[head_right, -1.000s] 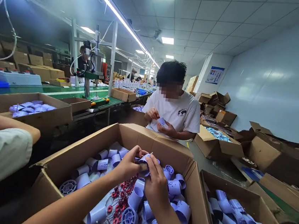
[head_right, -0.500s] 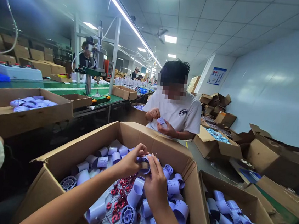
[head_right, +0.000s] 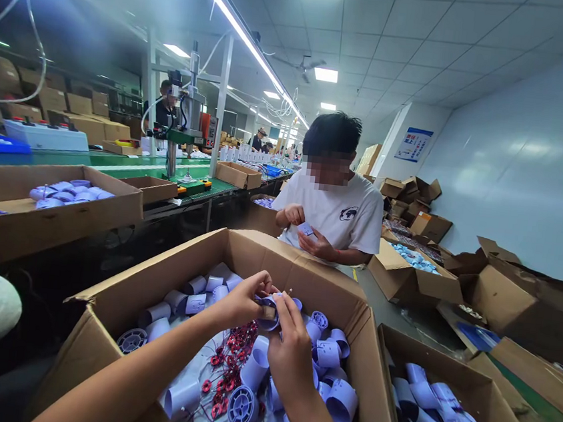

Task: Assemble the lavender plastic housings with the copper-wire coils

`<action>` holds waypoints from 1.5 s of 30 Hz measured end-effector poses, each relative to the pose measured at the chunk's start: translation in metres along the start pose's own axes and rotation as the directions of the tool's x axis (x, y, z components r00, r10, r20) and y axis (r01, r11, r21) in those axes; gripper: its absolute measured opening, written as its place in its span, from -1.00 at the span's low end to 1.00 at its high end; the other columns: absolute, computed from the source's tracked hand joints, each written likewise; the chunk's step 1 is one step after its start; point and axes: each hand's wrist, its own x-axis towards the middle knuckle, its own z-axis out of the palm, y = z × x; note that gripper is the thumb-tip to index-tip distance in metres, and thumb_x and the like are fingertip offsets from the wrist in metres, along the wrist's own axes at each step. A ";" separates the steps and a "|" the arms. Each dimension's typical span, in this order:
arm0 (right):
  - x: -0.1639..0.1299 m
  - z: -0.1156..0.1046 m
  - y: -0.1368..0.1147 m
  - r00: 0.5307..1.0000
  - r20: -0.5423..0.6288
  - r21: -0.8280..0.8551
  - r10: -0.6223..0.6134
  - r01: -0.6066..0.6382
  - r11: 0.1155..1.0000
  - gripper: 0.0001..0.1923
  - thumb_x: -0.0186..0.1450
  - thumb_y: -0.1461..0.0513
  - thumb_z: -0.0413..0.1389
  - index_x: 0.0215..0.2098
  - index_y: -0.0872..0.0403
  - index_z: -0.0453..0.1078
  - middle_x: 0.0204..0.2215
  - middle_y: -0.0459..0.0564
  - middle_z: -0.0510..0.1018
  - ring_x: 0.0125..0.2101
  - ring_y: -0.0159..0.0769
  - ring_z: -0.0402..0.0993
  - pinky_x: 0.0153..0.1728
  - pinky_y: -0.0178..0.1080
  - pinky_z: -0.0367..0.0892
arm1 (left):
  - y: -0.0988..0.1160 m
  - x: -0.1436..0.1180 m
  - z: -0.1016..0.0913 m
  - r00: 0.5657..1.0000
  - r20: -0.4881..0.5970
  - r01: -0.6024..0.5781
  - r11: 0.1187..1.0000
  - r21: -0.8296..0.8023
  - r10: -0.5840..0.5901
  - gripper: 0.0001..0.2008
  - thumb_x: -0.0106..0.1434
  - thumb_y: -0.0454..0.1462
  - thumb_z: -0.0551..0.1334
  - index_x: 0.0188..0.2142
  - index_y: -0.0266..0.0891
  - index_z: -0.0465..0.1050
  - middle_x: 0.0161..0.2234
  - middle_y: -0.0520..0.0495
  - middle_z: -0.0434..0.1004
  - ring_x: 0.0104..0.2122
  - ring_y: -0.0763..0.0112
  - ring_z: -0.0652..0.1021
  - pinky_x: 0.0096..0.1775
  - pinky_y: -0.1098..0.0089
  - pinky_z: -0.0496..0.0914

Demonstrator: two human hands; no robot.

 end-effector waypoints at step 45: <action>0.006 -0.001 0.003 0.997 -0.011 0.253 0.072 -0.067 0.965 -0.36 0.05 0.46 -0.04 0.04 -0.09 0.40 0.06 -0.03 0.47 0.07 -0.19 0.39 0.07 -0.08 0.34 | -0.003 -0.007 0.032 0.959 -0.238 0.074 0.948 -0.310 -0.153 -0.67 -0.12 -0.48 0.15 -0.39 -0.16 0.08 -0.48 0.15 0.26 -0.53 0.57 0.32 -0.55 0.61 0.18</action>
